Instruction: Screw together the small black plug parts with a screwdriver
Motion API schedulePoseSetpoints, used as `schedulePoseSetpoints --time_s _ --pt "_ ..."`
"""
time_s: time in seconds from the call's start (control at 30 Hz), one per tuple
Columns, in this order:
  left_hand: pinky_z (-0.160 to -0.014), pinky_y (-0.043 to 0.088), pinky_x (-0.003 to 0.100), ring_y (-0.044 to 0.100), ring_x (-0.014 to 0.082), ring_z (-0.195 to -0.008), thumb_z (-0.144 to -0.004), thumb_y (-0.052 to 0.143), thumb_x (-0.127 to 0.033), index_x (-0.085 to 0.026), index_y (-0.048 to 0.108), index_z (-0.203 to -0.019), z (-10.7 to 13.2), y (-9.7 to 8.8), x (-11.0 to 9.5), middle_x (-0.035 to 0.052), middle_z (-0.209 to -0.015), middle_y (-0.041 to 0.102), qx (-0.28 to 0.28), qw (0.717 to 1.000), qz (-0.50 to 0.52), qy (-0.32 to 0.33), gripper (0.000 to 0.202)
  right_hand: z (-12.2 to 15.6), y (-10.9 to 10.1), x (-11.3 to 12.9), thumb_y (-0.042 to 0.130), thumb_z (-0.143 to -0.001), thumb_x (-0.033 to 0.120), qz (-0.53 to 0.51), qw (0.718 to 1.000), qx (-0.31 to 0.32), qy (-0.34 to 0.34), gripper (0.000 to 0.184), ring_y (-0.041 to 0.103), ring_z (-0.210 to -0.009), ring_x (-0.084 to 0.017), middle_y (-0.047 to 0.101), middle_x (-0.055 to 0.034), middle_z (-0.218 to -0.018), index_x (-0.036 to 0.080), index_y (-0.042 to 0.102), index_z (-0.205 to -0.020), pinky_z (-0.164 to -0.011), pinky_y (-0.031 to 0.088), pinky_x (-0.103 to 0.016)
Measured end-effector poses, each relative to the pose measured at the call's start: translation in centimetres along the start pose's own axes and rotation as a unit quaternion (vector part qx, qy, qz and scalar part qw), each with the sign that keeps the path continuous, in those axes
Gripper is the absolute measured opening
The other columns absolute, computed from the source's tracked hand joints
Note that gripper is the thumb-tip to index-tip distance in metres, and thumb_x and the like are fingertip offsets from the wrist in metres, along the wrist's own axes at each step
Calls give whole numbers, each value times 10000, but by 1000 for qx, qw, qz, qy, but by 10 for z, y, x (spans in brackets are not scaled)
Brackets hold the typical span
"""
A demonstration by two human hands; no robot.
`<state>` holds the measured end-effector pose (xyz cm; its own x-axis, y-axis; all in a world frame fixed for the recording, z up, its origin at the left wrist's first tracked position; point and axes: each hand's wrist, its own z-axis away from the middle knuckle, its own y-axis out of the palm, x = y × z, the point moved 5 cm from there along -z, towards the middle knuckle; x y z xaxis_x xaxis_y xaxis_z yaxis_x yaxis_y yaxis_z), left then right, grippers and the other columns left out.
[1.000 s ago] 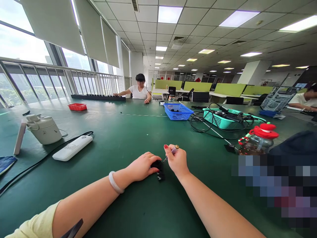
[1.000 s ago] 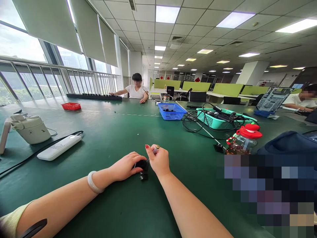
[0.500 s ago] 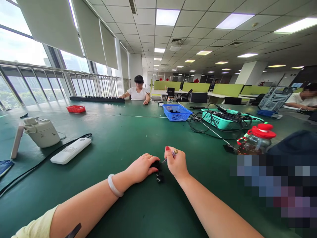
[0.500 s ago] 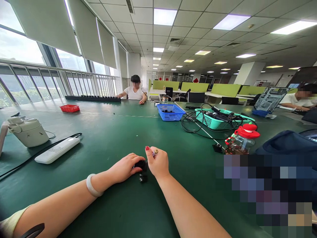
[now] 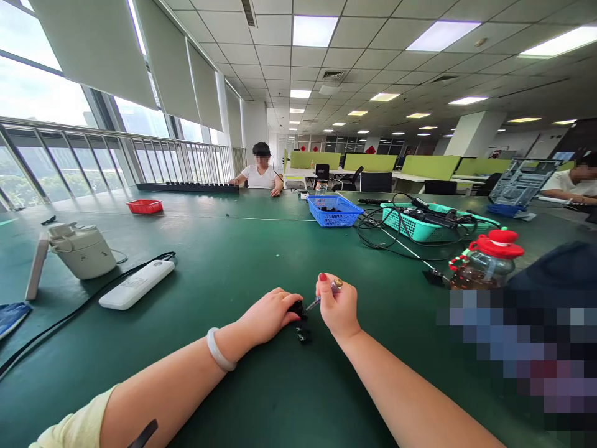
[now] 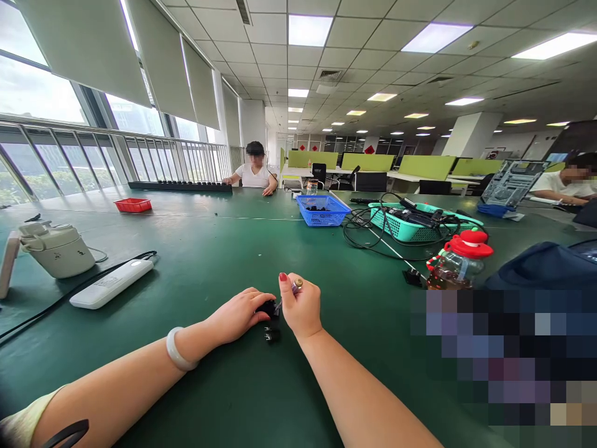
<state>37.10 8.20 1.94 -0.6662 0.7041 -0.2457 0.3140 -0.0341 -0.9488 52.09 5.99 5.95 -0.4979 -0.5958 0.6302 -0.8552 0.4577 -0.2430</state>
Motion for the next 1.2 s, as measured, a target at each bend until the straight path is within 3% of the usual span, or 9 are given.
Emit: schedulePoseSetpoints --time_s 0.37,0.63,0.97,1.1,1.2 --pt "-942 488 388 602 248 -1063 -929 537 -356 -197 607 -1173 -2 -5 -6 73 -1039 717 5 1000 8 10 300 4 1 8 287 -984 519 -3 999 28 -38 539 407 -475 -118 433 17 -500 228 391 -543 -506 325 -255" --pt "-949 489 387 610 245 -1047 -940 517 -338 -196 604 -1151 -2 -3 -8 74 -1066 699 9 999 8 34 269 7 15 1 279 -975 529 37 992 120 -19 534 429 -494 -122 453 17 -508 228 395 -549 -541 335 -252" --pt "-1021 458 405 550 248 -1135 -960 462 -348 -204 560 -1273 0 -2 -5 99 -1226 618 -20 998 -24 56 358 3 17 -5 262 -976 552 17 992 122 35 559 437 -487 -123 464 17 -503 223 428 -556 -523 326 -254" --pt "-1023 453 410 545 239 -1129 -973 425 -351 -234 543 -1298 1 -3 -5 89 -1230 606 -29 998 -15 56 366 3 12 -4 301 -949 611 -37 994 92 39 589 429 -478 -122 460 14 -494 220 465 -540 -516 341 -262" --pt "-1010 457 401 556 229 -1104 -984 382 -335 -245 530 -1319 2 -7 -6 85 -1220 602 -42 999 6 26 377 -1 4 -17 332 -914 672 -132 985 -3 108 615 406 -439 -117 435 18 -468 215 502 -538 -458 325 -261"
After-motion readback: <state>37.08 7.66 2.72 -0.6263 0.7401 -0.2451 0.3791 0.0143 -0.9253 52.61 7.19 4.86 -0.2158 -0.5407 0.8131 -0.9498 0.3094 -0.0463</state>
